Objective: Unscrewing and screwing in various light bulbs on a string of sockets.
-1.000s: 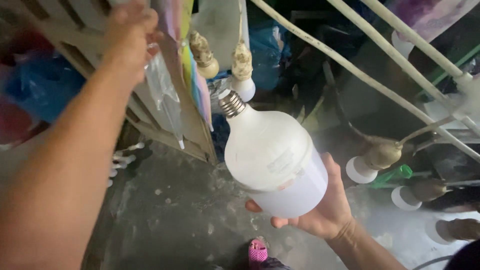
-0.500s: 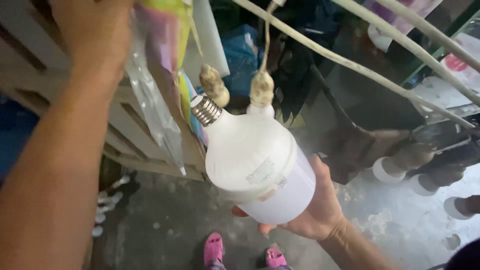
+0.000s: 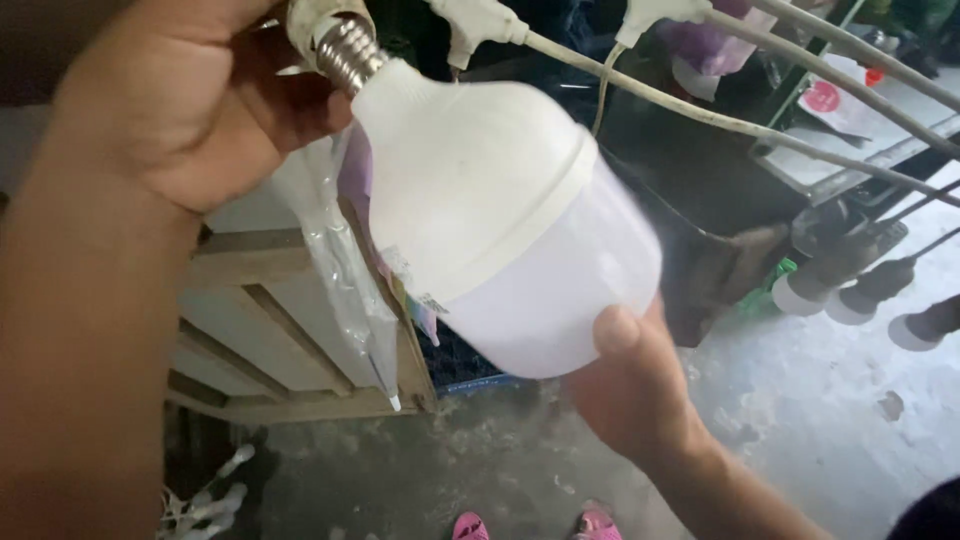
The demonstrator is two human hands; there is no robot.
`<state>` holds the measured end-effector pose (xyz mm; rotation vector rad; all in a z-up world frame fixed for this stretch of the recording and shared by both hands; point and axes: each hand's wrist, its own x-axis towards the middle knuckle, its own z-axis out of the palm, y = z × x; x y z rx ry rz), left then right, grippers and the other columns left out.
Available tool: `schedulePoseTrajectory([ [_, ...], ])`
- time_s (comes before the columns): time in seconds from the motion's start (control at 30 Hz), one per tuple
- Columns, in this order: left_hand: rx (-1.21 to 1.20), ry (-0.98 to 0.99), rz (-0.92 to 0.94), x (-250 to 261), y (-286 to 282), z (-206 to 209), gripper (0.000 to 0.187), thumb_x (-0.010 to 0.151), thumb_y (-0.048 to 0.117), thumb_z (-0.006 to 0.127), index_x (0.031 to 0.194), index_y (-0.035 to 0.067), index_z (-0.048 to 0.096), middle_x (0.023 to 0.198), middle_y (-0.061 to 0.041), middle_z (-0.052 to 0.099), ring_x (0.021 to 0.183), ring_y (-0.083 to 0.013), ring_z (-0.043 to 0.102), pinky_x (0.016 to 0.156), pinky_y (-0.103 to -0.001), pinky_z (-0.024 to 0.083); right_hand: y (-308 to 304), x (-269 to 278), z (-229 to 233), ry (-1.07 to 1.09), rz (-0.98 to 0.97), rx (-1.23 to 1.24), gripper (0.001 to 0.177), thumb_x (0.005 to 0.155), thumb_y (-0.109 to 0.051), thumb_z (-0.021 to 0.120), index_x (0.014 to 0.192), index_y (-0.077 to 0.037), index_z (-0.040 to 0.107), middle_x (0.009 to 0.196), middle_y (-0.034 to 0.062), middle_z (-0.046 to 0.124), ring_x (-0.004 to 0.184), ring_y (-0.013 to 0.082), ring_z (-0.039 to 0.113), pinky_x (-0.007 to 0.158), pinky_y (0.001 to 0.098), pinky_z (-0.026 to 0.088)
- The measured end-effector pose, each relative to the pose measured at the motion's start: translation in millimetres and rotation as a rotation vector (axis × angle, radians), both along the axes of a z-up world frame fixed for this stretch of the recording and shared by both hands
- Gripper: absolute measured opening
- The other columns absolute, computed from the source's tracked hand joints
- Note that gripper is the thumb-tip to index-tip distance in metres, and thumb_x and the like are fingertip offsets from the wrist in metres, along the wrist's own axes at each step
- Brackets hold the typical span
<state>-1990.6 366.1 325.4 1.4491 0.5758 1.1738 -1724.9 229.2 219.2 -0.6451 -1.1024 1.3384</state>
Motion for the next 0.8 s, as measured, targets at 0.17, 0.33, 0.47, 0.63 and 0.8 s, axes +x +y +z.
schedulePoseTrajectory([
  [0.17,0.007,-0.082,-0.063,2,18,-18,0.022,0.105,0.031,0.071,0.115,0.011,0.067,0.108,-0.002,0.068,0.097,-0.0151,0.063,0.088,-0.038,0.053,-3,-21,20,-0.454,-0.386,0.344,0.122,0.082,-0.066,0.077,0.155,-0.005,0.001,0.145,0.0247,0.033,0.144,0.0453,0.045,0.108,0.051,0.052],
  [0.33,0.028,-0.183,-0.01,13,11,-26,0.027,0.1,0.026,0.071,0.12,0.008,0.067,0.113,-0.004,0.072,0.107,-0.019,0.069,0.1,-0.044,0.059,1,-26,14,-1.181,-0.963,0.872,0.125,0.068,-0.053,0.088,0.156,-0.015,0.008,0.151,0.0213,0.025,0.142,0.0396,0.034,0.113,0.0479,0.055],
  [0.47,0.041,-0.212,-0.018,4,17,-29,0.026,0.102,0.025,0.069,0.121,0.008,0.067,0.114,-0.005,0.073,0.107,-0.0207,0.069,0.101,-0.047,0.06,-6,-40,26,-0.971,-0.795,0.688,0.117,0.077,-0.062,0.078,0.154,-0.01,0.006,0.145,0.0238,0.032,0.133,0.0402,0.048,0.099,0.0438,0.06],
  [0.63,0.064,-0.182,-0.15,-5,19,-38,0.018,0.111,0.024,0.064,0.121,0.009,0.064,0.116,-0.004,0.07,0.11,-0.0194,0.067,0.106,-0.044,0.058,-15,-55,49,0.17,0.159,-0.165,0.092,0.1,-0.069,0.042,0.162,-0.002,0.031,0.138,0.0317,0.052,0.101,0.0407,0.061,0.066,0.0346,0.057],
  [0.8,0.035,-0.291,-0.212,-1,12,-40,0.017,0.11,0.023,0.063,0.116,0.007,0.063,0.112,-0.006,0.068,0.108,-0.0201,0.066,0.108,-0.042,0.058,-17,-59,40,0.735,0.708,-0.474,0.088,0.102,-0.079,0.024,0.158,-0.012,0.033,0.14,0.0268,0.053,0.112,0.0428,0.067,0.077,0.0345,0.064],
])
